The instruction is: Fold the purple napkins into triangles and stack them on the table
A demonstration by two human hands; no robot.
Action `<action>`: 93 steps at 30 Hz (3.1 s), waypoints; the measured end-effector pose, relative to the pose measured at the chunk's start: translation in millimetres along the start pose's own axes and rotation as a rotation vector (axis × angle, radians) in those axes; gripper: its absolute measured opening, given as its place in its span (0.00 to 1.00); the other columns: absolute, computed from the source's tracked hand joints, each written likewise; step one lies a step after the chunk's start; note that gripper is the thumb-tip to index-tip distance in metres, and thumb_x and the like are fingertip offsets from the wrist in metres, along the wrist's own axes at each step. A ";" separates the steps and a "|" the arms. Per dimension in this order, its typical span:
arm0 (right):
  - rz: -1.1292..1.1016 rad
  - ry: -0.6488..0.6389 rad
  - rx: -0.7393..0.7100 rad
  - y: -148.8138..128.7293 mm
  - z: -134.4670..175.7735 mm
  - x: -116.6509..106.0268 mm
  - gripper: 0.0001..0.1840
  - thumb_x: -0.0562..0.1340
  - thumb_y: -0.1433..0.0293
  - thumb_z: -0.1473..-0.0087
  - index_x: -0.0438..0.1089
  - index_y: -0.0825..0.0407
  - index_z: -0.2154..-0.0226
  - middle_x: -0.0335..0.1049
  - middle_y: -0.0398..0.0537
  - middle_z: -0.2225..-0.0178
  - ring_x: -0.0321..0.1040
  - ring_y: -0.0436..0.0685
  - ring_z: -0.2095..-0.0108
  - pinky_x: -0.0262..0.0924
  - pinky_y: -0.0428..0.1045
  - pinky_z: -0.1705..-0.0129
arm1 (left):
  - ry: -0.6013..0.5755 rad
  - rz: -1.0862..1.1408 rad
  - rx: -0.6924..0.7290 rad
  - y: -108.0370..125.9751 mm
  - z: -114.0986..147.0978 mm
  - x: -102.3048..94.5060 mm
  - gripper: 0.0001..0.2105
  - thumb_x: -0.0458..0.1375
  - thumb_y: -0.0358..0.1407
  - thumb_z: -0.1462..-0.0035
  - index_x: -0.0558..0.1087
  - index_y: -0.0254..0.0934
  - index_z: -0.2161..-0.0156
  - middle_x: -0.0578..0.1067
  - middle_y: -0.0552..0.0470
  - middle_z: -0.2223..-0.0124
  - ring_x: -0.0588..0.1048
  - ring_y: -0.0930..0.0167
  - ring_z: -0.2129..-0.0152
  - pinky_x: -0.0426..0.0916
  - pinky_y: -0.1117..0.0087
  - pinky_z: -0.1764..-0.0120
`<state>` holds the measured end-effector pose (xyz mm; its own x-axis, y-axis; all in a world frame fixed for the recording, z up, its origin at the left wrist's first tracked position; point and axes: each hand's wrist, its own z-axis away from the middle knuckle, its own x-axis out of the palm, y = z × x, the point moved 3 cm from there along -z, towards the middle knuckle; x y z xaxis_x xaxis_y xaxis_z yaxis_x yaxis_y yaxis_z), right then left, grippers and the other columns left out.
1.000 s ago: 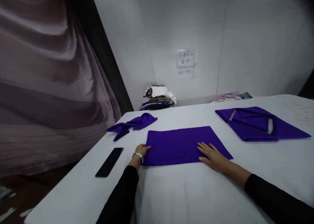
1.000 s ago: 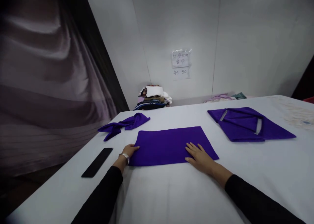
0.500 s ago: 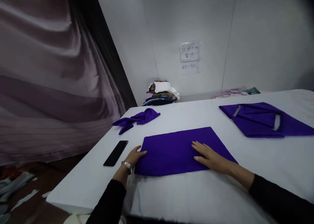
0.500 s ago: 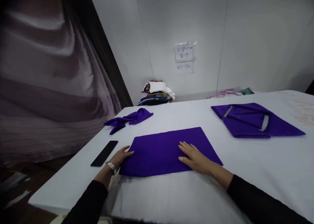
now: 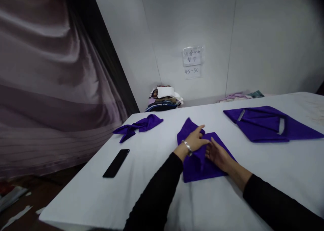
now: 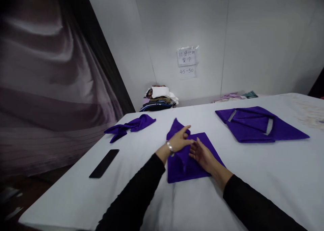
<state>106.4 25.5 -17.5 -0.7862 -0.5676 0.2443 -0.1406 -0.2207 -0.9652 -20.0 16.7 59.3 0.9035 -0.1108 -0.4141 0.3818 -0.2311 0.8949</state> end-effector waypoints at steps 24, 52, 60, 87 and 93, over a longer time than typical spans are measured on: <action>0.104 0.424 -0.088 -24.2 -4.6 -55.5 0.44 0.56 0.78 0.61 0.47 0.47 0.40 0.70 0.47 0.54 0.69 0.57 0.58 0.62 0.52 0.57 | 0.227 -0.652 -0.121 -59.8 66.6 10.2 0.25 0.43 0.49 0.41 0.58 0.38 0.42 0.53 0.47 0.37 0.45 0.65 0.39 0.44 0.55 0.41; 0.065 0.345 0.075 -23.7 -31.4 -85.2 0.47 0.59 0.76 0.56 0.34 0.53 0.38 0.70 0.43 0.73 0.66 0.53 0.77 0.62 0.49 0.73 | -0.028 -0.882 -0.147 -60.0 61.5 20.5 0.32 0.37 0.55 0.43 0.56 0.37 0.41 0.52 0.46 0.37 0.44 0.63 0.39 0.39 0.53 0.40; 0.687 0.534 -0.026 -21.4 -53.5 -106.6 0.39 0.56 0.81 0.62 0.54 0.59 0.43 0.67 0.41 0.75 0.60 0.48 0.78 0.53 0.44 0.76 | -0.006 -0.873 -0.147 -64.5 59.8 19.6 0.32 0.36 0.54 0.43 0.56 0.37 0.41 0.50 0.47 0.36 0.43 0.63 0.39 0.39 0.54 0.40; 1.406 0.004 -0.181 -1.6 55.0 -42.2 0.36 0.49 0.49 0.45 0.49 0.51 0.40 0.41 0.54 0.38 0.35 0.62 0.38 0.26 0.63 0.41 | -0.042 -0.983 -0.156 -73.3 55.9 25.0 0.34 0.36 0.55 0.44 0.53 0.35 0.40 0.50 0.45 0.36 0.44 0.63 0.39 0.39 0.55 0.41; 1.349 0.169 -0.099 -9.4 88.8 -82.9 0.33 0.50 0.51 0.45 0.50 0.47 0.41 0.42 0.52 0.38 0.36 0.63 0.38 0.26 0.64 0.41 | -0.042 -0.936 -0.165 -67.3 57.0 24.3 0.34 0.37 0.55 0.44 0.53 0.34 0.40 0.50 0.44 0.36 0.44 0.62 0.39 0.39 0.55 0.41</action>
<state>226.4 4.2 -20.3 -0.4081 -0.1905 -0.8929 0.7520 0.4845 -0.4470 -34.9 -25.5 -20.4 0.2101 0.0149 -0.9776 0.9727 -0.1040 0.2075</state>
